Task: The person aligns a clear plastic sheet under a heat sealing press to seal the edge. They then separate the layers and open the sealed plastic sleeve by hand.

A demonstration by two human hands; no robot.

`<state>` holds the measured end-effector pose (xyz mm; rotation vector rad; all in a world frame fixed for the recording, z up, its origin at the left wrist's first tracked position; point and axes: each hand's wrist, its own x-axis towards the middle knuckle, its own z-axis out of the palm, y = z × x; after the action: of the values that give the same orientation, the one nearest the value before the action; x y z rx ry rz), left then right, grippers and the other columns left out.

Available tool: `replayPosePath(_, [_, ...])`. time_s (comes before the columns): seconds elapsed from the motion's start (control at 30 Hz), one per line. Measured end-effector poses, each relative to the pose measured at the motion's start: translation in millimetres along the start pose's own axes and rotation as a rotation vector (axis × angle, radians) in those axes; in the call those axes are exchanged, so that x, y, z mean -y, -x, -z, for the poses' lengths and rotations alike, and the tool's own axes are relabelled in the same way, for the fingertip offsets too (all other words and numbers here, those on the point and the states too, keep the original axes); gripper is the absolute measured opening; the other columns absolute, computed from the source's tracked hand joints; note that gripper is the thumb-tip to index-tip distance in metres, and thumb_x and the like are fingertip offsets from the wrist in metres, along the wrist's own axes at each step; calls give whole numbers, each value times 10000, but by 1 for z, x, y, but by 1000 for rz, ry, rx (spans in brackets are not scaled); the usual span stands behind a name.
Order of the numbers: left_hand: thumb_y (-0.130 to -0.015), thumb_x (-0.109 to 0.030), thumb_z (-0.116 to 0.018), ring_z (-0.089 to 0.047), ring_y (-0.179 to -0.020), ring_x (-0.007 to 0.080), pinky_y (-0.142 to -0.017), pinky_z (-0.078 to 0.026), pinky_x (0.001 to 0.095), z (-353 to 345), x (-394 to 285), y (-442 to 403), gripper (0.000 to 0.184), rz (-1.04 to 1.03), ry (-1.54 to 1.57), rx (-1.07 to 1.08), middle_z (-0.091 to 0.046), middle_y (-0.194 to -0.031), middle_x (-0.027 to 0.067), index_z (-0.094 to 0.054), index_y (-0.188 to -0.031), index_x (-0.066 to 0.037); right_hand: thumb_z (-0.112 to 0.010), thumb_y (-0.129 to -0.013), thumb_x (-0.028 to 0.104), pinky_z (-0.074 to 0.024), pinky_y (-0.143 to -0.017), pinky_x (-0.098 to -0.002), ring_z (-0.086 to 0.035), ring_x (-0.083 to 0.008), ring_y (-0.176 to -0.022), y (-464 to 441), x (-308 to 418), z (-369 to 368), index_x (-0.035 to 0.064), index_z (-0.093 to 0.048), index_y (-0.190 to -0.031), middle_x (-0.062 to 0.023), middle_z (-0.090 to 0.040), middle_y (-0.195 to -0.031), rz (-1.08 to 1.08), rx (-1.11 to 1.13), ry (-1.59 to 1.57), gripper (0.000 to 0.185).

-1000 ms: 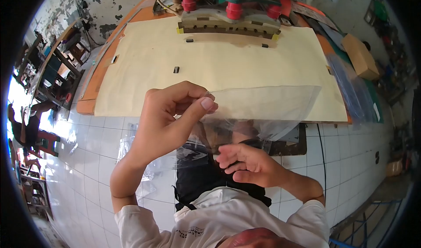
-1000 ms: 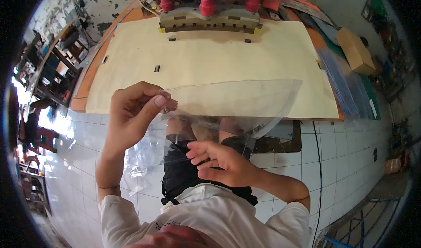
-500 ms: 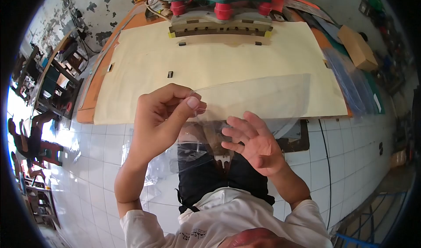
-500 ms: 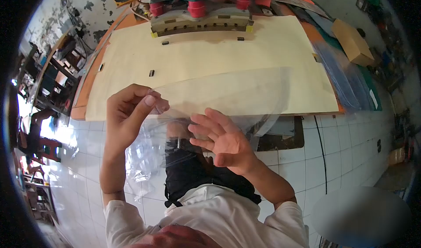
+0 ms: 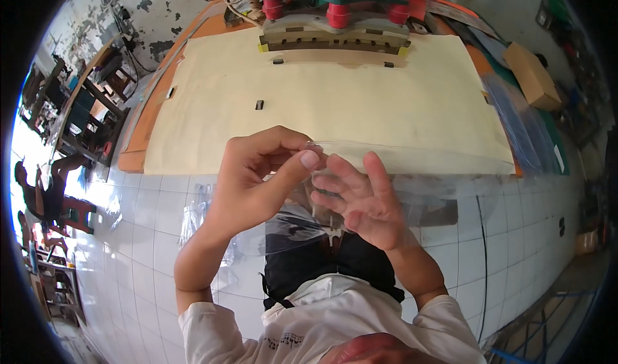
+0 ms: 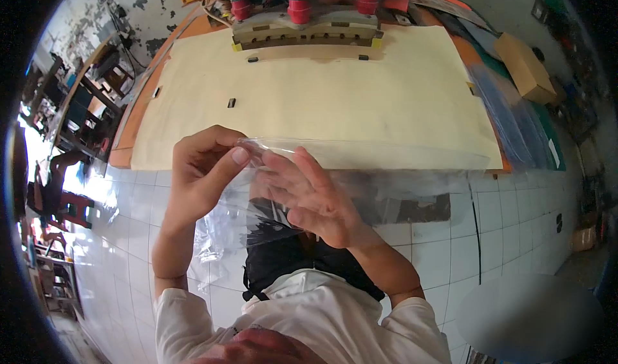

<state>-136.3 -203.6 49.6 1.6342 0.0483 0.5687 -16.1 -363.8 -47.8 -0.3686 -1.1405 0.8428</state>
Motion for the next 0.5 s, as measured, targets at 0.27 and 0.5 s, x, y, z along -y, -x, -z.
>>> replayPosePath(0.27, [-974,-99,-624,-658,-794,90,-669,-530,238,0,2,1,192,0,20,88,-703,-897,71,-634,-1088,56,-464,-1035,78,-401,-1097,-518,-442,-335,-1358,-14,-1,-3,228,-132,-1601,-184,-266,-1593,-67,50,42,673])
replayPosePath(0.5, [-941,-86,-643,-669,-756,75,-657,-527,238,-3,-3,-1,219,3,-117,144,-710,-845,84,-633,-1124,35,-568,-981,131,-536,-896,-409,-625,-247,-1040,-20,5,-12,144,-177,-1592,-165,-507,-1371,-171,-18,16,725])
